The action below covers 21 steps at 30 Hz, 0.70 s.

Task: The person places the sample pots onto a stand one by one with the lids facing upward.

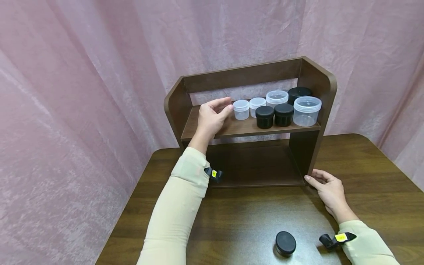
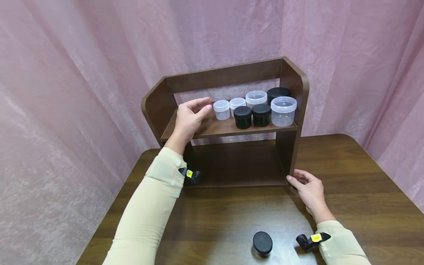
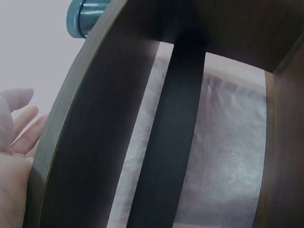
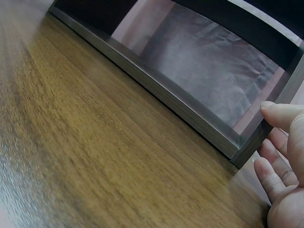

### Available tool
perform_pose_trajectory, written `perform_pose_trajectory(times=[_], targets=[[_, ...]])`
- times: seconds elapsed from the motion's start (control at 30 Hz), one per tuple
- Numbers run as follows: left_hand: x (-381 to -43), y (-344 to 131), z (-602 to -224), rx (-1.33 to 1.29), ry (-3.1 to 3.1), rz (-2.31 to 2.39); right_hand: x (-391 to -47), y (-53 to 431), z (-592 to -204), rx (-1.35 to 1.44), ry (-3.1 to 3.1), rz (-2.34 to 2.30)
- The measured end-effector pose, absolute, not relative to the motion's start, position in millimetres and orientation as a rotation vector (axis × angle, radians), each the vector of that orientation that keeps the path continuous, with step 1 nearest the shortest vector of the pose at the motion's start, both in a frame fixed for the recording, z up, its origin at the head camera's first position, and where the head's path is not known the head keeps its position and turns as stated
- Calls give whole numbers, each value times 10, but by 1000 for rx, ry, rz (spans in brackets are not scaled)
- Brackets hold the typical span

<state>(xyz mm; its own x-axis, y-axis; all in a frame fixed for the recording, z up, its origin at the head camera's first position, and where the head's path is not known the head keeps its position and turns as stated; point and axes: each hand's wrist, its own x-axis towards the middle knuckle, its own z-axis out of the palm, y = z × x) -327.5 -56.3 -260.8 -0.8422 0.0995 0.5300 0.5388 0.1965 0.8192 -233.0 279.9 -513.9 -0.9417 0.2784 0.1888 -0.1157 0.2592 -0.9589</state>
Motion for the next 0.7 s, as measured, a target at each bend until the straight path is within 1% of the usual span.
perform_pose_trajectory(times=[0.7], targets=[[-3107, -567, -2731, -653, -1959, -1754, -2413, 2755, -5167, -130, -2210, 1712]])
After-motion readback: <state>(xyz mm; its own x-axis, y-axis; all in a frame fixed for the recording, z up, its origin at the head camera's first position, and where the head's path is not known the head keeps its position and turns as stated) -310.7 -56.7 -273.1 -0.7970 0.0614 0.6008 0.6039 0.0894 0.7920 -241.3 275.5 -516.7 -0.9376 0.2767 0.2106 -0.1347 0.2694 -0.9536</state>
